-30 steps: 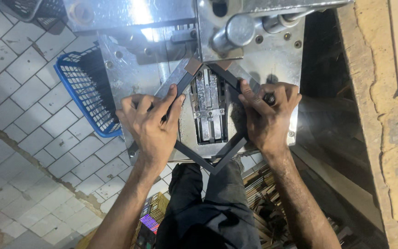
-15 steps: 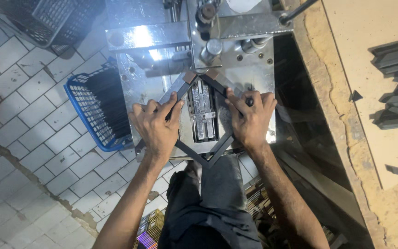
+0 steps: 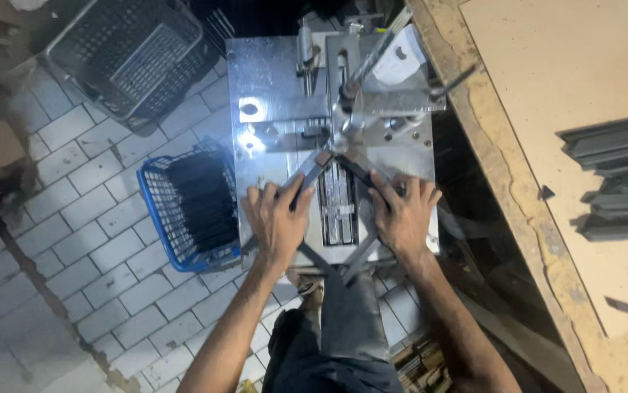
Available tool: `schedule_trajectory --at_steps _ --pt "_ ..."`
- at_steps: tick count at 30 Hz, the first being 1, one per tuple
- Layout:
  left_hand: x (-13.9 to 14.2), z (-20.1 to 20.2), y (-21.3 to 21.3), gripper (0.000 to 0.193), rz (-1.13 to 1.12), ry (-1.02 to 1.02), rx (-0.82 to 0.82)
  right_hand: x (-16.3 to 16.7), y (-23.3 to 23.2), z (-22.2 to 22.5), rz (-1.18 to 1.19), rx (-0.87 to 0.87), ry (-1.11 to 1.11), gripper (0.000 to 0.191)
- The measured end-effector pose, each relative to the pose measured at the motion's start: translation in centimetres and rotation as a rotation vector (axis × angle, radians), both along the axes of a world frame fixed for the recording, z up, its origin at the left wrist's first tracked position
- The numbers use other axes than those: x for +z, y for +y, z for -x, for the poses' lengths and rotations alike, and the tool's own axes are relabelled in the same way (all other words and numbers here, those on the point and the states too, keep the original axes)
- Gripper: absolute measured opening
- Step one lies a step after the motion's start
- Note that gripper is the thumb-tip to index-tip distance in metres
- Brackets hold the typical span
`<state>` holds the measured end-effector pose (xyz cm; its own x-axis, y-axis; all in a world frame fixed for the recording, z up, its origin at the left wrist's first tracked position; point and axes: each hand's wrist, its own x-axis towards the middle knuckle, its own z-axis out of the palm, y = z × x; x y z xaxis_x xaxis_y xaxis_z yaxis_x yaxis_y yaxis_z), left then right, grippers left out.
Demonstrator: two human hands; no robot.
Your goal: The person places pairs of mitered frame molding pieces into a manual frame-joining machine, positions them against the corner guide, and operates the machine to fasten the corners. They then set the assembled frames on the work table and pick up new molding pieces to continue.
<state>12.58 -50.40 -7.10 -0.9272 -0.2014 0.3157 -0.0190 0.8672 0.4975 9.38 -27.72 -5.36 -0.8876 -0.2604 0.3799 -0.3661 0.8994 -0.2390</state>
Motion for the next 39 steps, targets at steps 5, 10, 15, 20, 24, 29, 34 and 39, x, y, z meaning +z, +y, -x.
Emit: schedule_trajectory --at_steps 5,10,15,20,24,29,34,39 --pt "-0.4 -2.1 -0.6 0.054 -0.068 0.133 -0.062 1.9 -1.5 -6.7 -0.469 -0.034 -0.131 0.075" --pt "-1.2 -2.6 -0.3 0.050 -0.100 0.128 -0.036 0.5 -4.9 -5.3 -0.161 0.423 -0.098 0.050" --pt "-0.2 -3.9 -1.8 0.043 -0.270 0.074 -0.030 0.7 -3.8 -2.5 -0.024 0.608 -0.033 0.036" --pt "1.4 -8.5 -2.5 0.034 -0.244 -0.073 -0.109 2.9 2.5 -6.7 0.357 0.182 -0.206 0.037" --pt "1.7 -9.7 -0.2 0.038 0.065 -0.050 -0.131 2.2 2.5 -7.9 0.372 -0.152 -0.295 0.042" --pt "2.1 -6.5 0.5 0.024 0.189 0.035 -0.030 1.4 1.7 -6.0 0.078 -0.231 -0.212 0.029" --pt "1.4 -2.7 -1.0 0.022 0.117 0.048 -0.080 -0.2 1.2 -1.9 0.086 0.010 0.041 0.030" --pt "-0.1 -2.0 -0.5 0.026 -0.007 -0.019 -0.091 -1.8 0.9 -1.5 0.155 0.010 -0.079 0.033"
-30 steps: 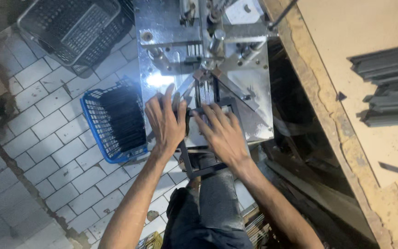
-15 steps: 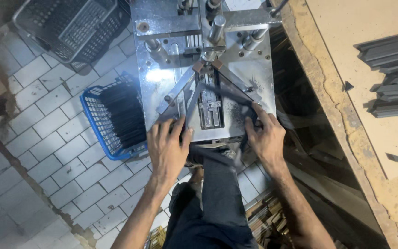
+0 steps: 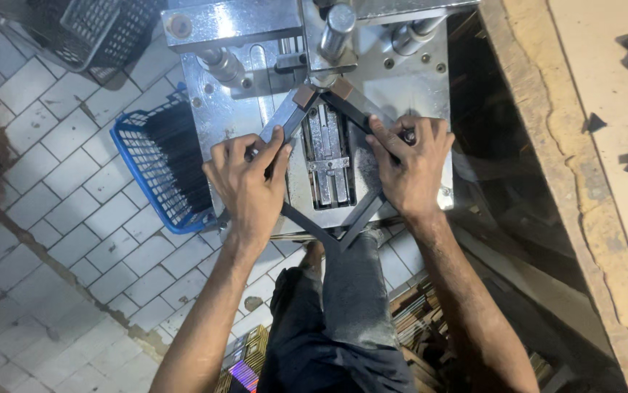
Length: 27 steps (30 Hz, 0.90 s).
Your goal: The person places pairs of mitered frame molding pieces into a manual frame-joining machine, positions them against the corner guide, and operates the machine to fasten the corners. They then set the assembled frames on the work table and pick up new molding pieces to continue.
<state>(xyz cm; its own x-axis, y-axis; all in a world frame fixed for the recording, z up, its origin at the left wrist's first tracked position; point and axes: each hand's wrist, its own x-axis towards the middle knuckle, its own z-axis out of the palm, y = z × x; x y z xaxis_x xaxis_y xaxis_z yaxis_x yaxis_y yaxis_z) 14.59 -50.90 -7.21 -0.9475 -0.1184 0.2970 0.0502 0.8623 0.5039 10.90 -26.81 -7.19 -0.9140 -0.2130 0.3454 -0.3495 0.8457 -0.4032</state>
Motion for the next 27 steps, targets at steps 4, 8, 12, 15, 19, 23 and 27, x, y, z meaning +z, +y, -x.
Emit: schedule_trajectory --at_steps 4,8,12,15,19,23,27 --pt "-0.6 0.2 0.3 0.024 -0.009 0.020 0.039 -0.2 0.3 -0.1 -0.006 0.029 -0.029 0.036" --pt "-0.7 0.4 0.0 0.024 0.005 0.031 0.025 -0.2 0.5 -0.1 -0.025 0.037 -0.038 0.039" --pt "-0.6 0.3 0.0 0.026 -0.001 0.026 0.020 -0.6 0.5 -0.2 -0.080 0.038 -0.039 0.042" --pt "-0.3 0.4 0.3 0.029 -0.003 0.001 0.042 -0.8 0.2 -0.2 -0.152 -0.009 -0.057 0.041" --pt "-0.3 0.8 0.3 0.033 -0.006 0.032 0.039 -0.7 -0.2 0.0 -0.163 -0.027 -0.049 0.040" --pt "-1.1 0.6 0.1 0.034 0.006 0.021 0.032 -0.4 0.1 0.2 -0.128 -0.008 -0.060 0.040" --pt "-1.3 0.4 0.2 0.025 0.032 0.032 0.037 -0.3 0.4 1.1 -0.002 0.070 -0.002 0.034"
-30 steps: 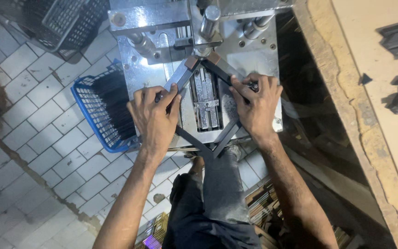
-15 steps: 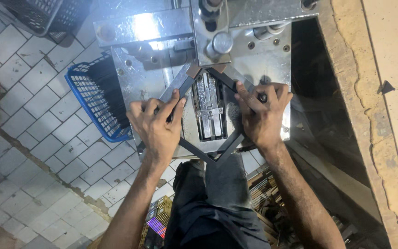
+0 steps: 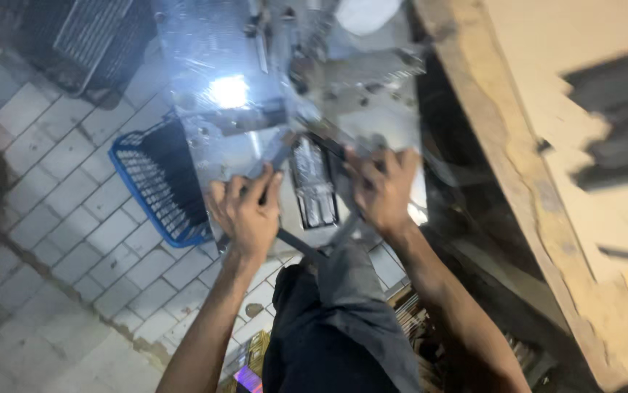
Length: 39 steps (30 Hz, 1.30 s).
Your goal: The person places pairs of mitered frame molding pieces into a manual frame-joining machine, positions them against the corner guide, and operates the machine to fasten the corners. They then set the assembled frames on the work table and pick up new molding pieces to continue.
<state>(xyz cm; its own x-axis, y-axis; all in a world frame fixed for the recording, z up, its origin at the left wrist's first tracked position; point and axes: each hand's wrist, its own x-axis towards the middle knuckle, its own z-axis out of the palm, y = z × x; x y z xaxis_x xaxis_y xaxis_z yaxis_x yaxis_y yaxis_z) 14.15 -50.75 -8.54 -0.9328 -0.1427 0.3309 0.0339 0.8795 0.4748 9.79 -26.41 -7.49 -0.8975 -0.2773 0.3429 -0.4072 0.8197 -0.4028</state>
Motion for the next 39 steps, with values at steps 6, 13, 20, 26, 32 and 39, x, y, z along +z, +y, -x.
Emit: schedule_trajectory --at_steps 6,13,20,26,32,39 --pt "3.1 -1.6 1.3 0.025 0.220 0.034 -0.037 1.8 0.3 -2.3 0.073 -0.172 -0.063 0.051" --pt "3.6 -13.8 4.2 0.041 0.123 -0.173 0.058 5.0 6.0 -17.9 0.518 -0.257 -0.399 0.074" --pt "5.1 -14.6 18.5 0.038 -0.800 -0.150 -0.146 5.6 12.8 -23.3 0.987 -0.620 -0.593 0.062" --pt "10.8 -9.2 30.8 0.035 -0.384 -0.143 -0.693 7.8 34.5 -24.4 0.905 -1.166 0.091 0.051" --pt "11.4 -1.5 45.3 0.041 0.134 0.149 -1.014 8.9 52.6 -22.0 0.512 -1.334 0.086 0.052" --pt "7.0 3.2 53.7 0.030 0.510 0.268 -0.919 7.5 54.9 -20.6 -0.112 -1.260 0.076 0.052"
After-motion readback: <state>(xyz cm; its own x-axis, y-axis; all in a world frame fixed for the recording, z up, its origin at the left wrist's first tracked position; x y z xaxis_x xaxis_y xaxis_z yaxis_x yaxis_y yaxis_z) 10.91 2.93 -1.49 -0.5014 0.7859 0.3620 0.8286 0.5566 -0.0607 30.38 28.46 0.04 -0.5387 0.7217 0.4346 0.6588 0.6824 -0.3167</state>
